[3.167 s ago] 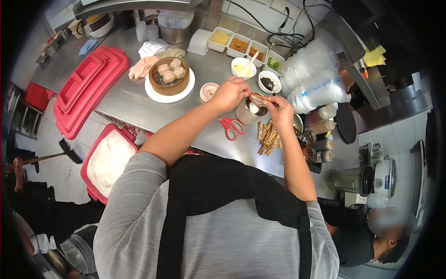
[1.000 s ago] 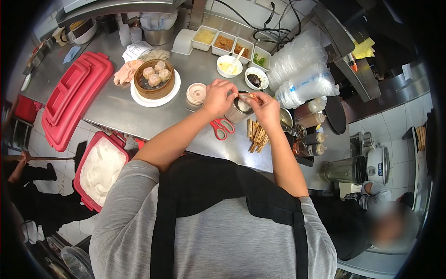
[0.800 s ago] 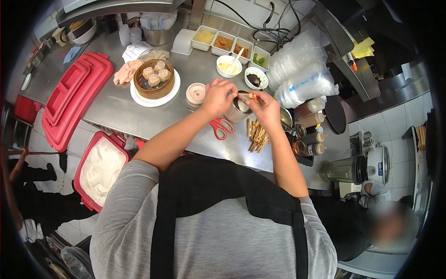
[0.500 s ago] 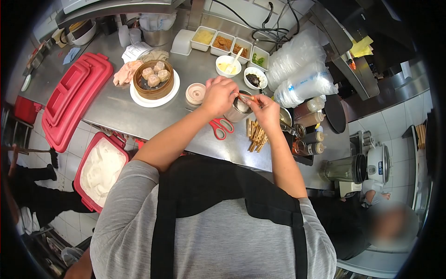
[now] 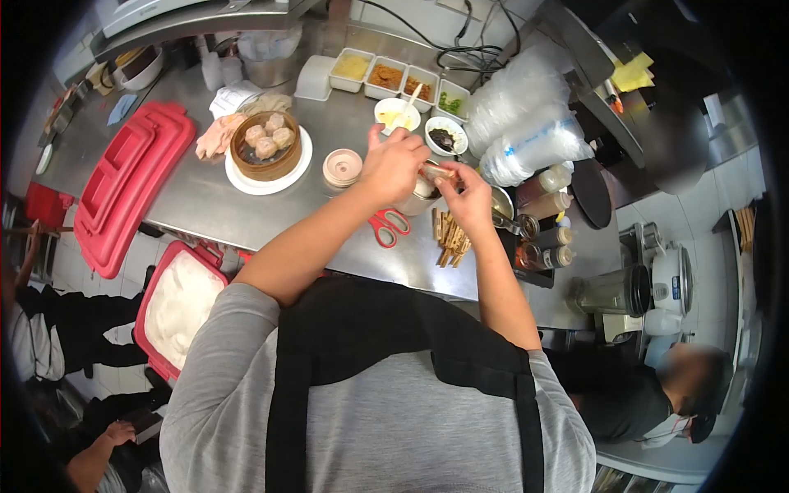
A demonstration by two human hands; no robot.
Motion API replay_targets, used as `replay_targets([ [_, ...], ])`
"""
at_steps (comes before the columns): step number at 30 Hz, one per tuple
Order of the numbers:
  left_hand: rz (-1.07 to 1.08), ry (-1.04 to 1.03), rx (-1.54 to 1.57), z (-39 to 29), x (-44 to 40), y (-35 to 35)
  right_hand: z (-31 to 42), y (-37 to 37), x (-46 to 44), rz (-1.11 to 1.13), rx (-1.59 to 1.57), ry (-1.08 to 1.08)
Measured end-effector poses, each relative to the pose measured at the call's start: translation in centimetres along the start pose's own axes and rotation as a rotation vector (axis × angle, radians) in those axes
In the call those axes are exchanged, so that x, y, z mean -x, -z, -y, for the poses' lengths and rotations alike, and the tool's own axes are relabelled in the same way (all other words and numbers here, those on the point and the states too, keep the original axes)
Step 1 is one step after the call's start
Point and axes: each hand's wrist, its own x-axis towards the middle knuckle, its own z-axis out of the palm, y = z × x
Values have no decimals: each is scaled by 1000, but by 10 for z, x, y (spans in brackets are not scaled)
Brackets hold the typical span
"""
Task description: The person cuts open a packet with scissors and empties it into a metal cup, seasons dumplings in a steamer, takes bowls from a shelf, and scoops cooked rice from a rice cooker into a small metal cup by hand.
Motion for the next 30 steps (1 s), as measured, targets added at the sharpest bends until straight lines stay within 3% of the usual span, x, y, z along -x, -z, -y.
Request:
replay_targets([
  [2,14,9,12,-1,-4,0,-8,0,2,99,-11,-161],
  [5,17,64,54,7,0,-9,0,-1,-2,31,41,12],
  [8,32,212,166,16,6,-12,6,-3,3,87,115,-70],
  [12,-28,177,351,33,13,-24,11,-19,17,-219,207,108],
  [14,-22,149,432,36,13,-26,21,-23,28,-11,169,-92],
  [22,-2,57,492,50,8,-39,42,-38,34,-98,280,-139],
  [23,3,49,490,51,8,-39,48,-37,33,-192,315,-116],
  [26,-10,-3,516,56,7,-40,43,-44,34,-8,305,-204],
  [30,-89,-24,510,50,4,-31,54,-47,32,-384,246,-94],
])
